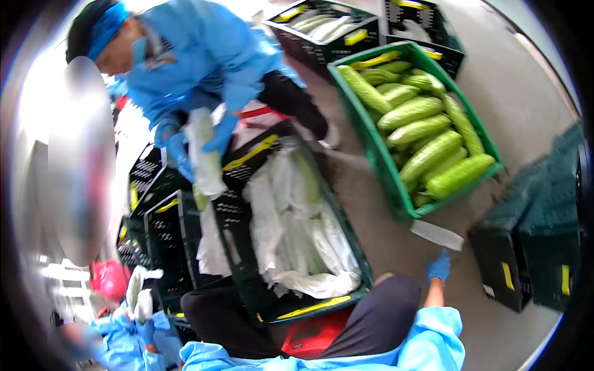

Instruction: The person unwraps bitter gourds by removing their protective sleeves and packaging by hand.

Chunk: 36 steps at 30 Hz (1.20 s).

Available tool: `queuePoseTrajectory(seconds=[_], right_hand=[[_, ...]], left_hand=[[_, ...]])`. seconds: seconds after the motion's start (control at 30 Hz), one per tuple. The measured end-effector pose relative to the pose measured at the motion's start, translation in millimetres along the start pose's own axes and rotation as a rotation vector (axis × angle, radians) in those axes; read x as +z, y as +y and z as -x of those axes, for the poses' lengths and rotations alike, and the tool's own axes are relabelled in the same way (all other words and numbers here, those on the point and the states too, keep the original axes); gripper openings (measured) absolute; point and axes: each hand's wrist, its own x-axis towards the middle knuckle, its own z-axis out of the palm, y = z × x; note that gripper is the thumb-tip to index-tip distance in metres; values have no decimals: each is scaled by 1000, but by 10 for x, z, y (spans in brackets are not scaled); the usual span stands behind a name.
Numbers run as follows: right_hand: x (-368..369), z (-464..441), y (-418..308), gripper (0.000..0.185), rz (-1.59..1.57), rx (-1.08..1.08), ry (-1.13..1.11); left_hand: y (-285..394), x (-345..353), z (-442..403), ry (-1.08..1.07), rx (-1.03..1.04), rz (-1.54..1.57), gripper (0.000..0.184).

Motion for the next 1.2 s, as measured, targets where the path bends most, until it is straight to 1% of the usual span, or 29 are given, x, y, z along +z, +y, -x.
queuePoseTrajectory(seconds=[0.03,0.07,0.1,0.13,0.17,0.2,0.23,0.27,0.3,0.37,0.4,0.5,0.63,0.73,0.83,0.93,0.97,1.0,1.07,1.1,1.13,1.2], right_hand=[[558,-457,216,78,-39,-167,157],[588,-528,95,87,-58,-325,221],[501,-594,-99,94,-110,-262,70],[783,-845,-60,98,-140,-426,179],[323,-601,-463,101,-15,-288,-39],[113,-444,-672,94,-64,-347,-92],[993,-1138,-246,100,-153,-540,11],[803,-875,-426,96,69,-498,19],[769,-808,-528,89,111,-497,42],[769,-673,-452,75,209,-477,85],[867,-655,-337,64,66,-424,23],[895,-432,-73,56,-15,-321,-96],[947,-85,128,45,-66,-272,-210],[946,190,261,39,-161,-247,-267],[821,451,343,32,-332,-250,-249],[448,503,264,28,-612,-347,-93],[147,557,152,27,-706,-398,-6],[-272,692,-48,22,-794,-466,98],[-1199,1032,-454,18,-828,-525,268],[-1509,1027,-541,15,-872,-613,275],[-1982,1401,-802,12,-1027,-631,256],[-2479,1712,-1154,5,-1317,-689,204]], left_hand=[[-102,-80,67,16,-18,-8,40],[-138,-89,123,9,-44,1,40],[-198,-136,202,10,-66,6,40],[-246,-181,285,9,-90,8,40],[-291,-198,351,11,-109,13,40],[-325,-216,406,12,-127,19,40],[-335,-237,476,13,-143,29,40],[-377,-239,522,16,-158,37,40],[-412,-250,572,13,-168,40,40],[-453,-244,662,18,-184,45,41],[-456,-241,705,16,-187,49,41],[-486,-209,787,18,-194,55,42],[-542,-168,860,29,-203,85,43],[-517,-94,799,38,-184,129,44],[-457,25,683,61,-141,175,45],[-400,153,603,90,-108,226,46],[-390,189,582,106,-106,249,46],[-375,227,571,122,-105,273,47],[-349,302,544,153,-107,322,48],[-353,340,540,168,-108,354,48],[-333,384,535,185,-105,383,49],[-324,472,534,212,-99,437,50]])
